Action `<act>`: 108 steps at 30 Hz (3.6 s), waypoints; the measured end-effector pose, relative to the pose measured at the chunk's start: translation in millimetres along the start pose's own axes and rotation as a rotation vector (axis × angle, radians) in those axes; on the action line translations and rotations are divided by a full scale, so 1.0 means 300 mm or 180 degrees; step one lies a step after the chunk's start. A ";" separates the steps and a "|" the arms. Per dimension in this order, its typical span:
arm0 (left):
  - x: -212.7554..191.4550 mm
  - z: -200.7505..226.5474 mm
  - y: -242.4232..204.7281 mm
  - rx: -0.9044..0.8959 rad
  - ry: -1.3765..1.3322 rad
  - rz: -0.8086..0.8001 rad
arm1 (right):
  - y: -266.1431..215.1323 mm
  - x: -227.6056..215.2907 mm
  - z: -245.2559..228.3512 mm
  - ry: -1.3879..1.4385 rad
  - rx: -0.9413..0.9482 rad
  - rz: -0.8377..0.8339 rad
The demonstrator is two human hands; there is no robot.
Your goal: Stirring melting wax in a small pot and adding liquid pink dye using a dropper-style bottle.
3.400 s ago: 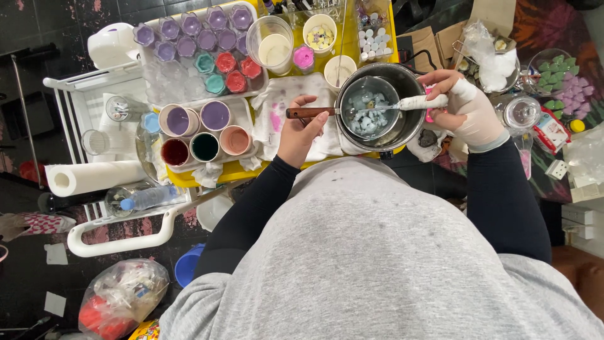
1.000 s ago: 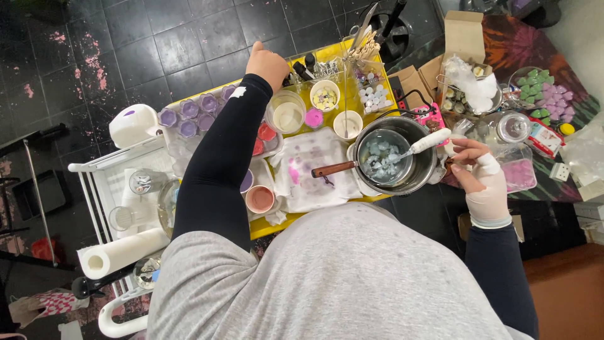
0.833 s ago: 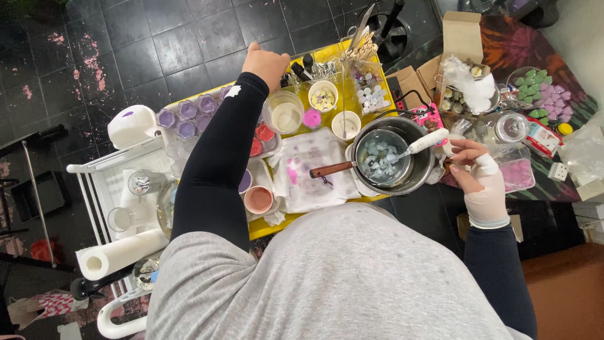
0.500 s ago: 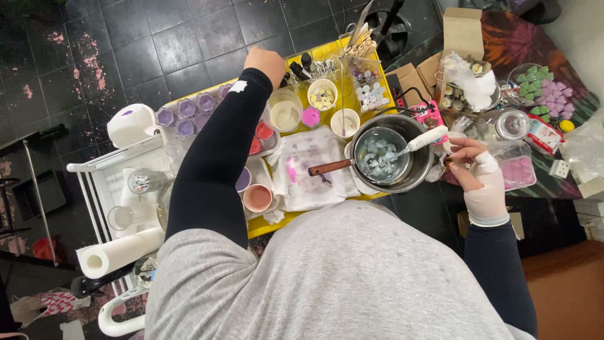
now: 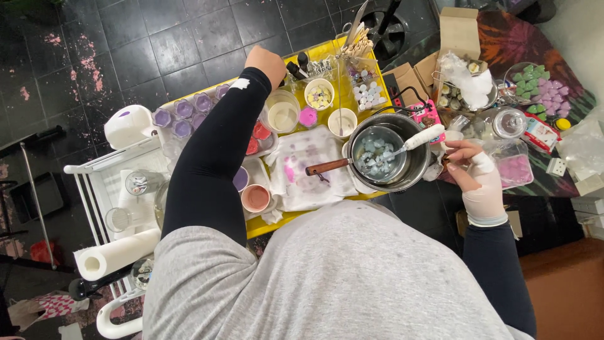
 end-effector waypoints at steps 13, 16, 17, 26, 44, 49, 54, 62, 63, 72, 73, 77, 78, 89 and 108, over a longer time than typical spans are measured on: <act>0.004 -0.002 -0.014 0.0136 0.0190 -0.0101 | -0.014 -0.006 0.015 0.0060 0.0238 0.0090; -0.006 -0.010 -0.019 0.0111 0.0010 0.0014 | -0.012 -0.010 0.014 0.0010 0.0140 0.0055; -0.012 -0.016 -0.021 0.0117 -0.0086 0.0068 | -0.009 -0.009 0.012 -0.0019 0.0138 0.0050; -0.129 -0.126 -0.120 -0.0036 -0.0263 0.0406 | 0.005 -0.034 0.004 -0.0074 0.0039 0.0049; -1.021 0.115 -0.745 0.0921 -0.1784 0.1499 | 0.015 0.175 -0.315 0.0429 -0.0052 -0.0041; -1.143 0.353 -0.824 0.1249 -0.1426 0.1478 | 0.004 0.426 -0.374 0.0966 0.0573 -0.1191; -1.185 0.540 -0.864 0.1680 -0.1233 0.1936 | -0.019 0.491 -0.244 0.1785 0.1244 -0.1506; -1.140 0.610 -0.805 0.1087 -0.1303 0.2246 | 0.043 0.390 -0.180 0.2210 0.1236 -0.1220; -1.153 0.614 -0.824 0.1087 -0.1455 0.2547 | 0.040 0.387 -0.177 0.2295 0.1188 -0.1334; -1.049 0.666 -0.771 0.0813 -0.1701 0.2248 | 0.050 0.385 -0.174 0.2136 0.0821 -0.1208; -1.041 0.672 -0.773 0.0791 -0.1703 0.2243 | 0.043 0.389 -0.172 0.2135 0.0831 -0.1228; -1.040 0.634 -0.796 0.0391 -0.2241 0.2217 | 0.032 0.393 -0.165 0.2070 0.0767 -0.1266; -1.066 0.611 -0.830 0.0321 -0.2577 0.2508 | 0.026 0.392 -0.163 0.2218 0.0764 -0.1257; -0.873 0.676 -0.791 0.0091 -0.2995 0.1831 | -0.008 0.410 -0.123 0.2215 0.1053 -0.1474; -1.001 0.648 -0.870 0.0200 -0.3176 0.2158 | -0.029 0.435 -0.161 0.2586 0.1030 -0.1688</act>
Point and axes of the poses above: each hand's wrist, its own y-axis towards the middle knuckle, its own x-axis out of the palm, z = x × y, the point moved 10 cm from there along y, towards the middle knuckle, and after that the axes turned 4 degrees about -x, right-handed, at the moved point
